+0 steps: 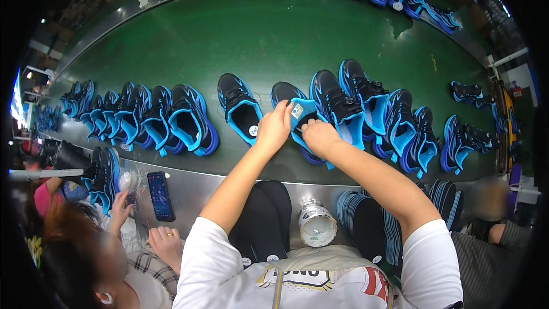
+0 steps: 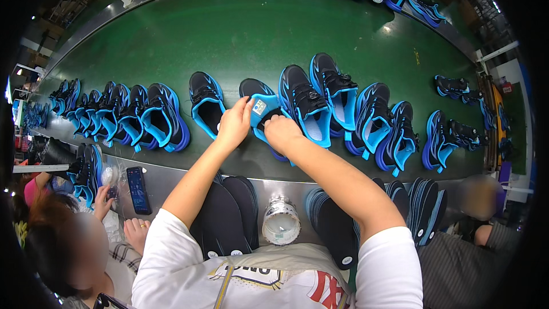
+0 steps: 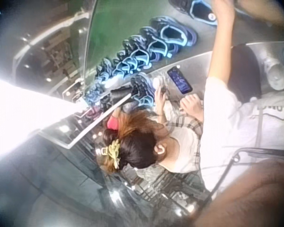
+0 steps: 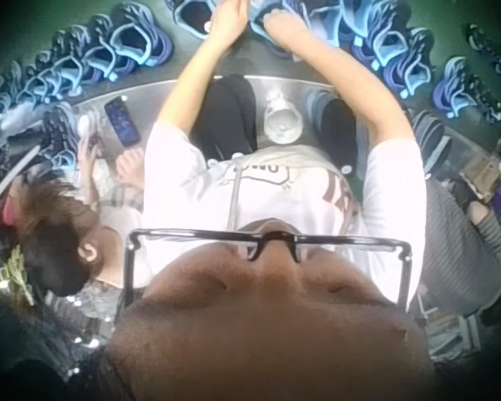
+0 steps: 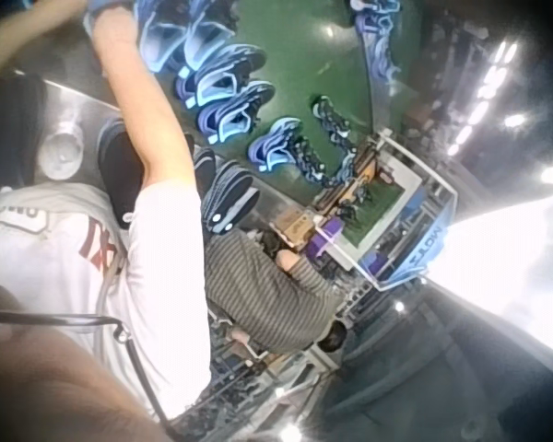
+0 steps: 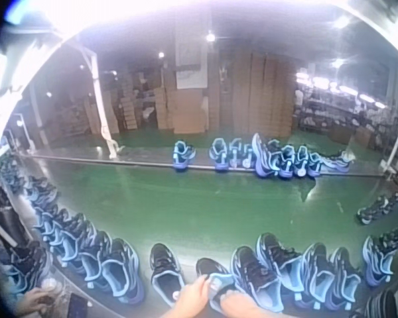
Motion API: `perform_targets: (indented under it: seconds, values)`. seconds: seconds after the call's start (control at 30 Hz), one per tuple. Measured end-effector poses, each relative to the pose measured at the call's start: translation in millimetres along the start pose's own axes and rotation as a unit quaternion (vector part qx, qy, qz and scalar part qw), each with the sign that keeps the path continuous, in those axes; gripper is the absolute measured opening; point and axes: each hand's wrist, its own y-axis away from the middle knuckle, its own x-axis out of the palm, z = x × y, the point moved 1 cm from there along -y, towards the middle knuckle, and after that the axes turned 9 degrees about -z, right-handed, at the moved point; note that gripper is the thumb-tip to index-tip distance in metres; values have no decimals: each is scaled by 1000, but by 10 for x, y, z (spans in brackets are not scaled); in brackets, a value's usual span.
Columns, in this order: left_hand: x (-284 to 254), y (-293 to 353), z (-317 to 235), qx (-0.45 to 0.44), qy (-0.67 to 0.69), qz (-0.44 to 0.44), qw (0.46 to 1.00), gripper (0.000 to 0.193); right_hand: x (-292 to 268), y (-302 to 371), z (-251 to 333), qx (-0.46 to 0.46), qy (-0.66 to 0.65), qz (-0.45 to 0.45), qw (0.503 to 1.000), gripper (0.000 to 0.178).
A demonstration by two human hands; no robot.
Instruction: The person removes shoe insoles from a plastic bag, carries them to an assembly line, and inserts the insoles into shoes by hand.
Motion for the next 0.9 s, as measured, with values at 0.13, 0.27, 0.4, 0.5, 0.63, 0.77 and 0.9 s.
perform_targets:
  seconds: [0.13,0.27,0.4,0.5,0.63,0.77,0.9]
  values:
    - [34,-4,2,25,6,1,1000,25,32,55,-54,-3,-32,-41,999,18]
    - [21,22,-41,23,17,18,999,25,61,-2,-35,2,0,-10,1000,21]
    - [6,48,-38,26,20,20,999,24,63,-83,-5,2,56,128,990,30]
    - [4,12,-59,44,-2,11,999,23,42,-151,-10,4,59,169,984,30]
    - [-64,-17,-121,64,1,35,997,26,-7,-154,-21,-71,113,269,954,25]
    - [-61,-28,-101,26,-2,25,999,28,128,-191,-61,-120,99,271,950,22]
    - [-15,-28,-142,85,-28,-86,992,29,-30,-102,-31,-174,114,248,946,25]
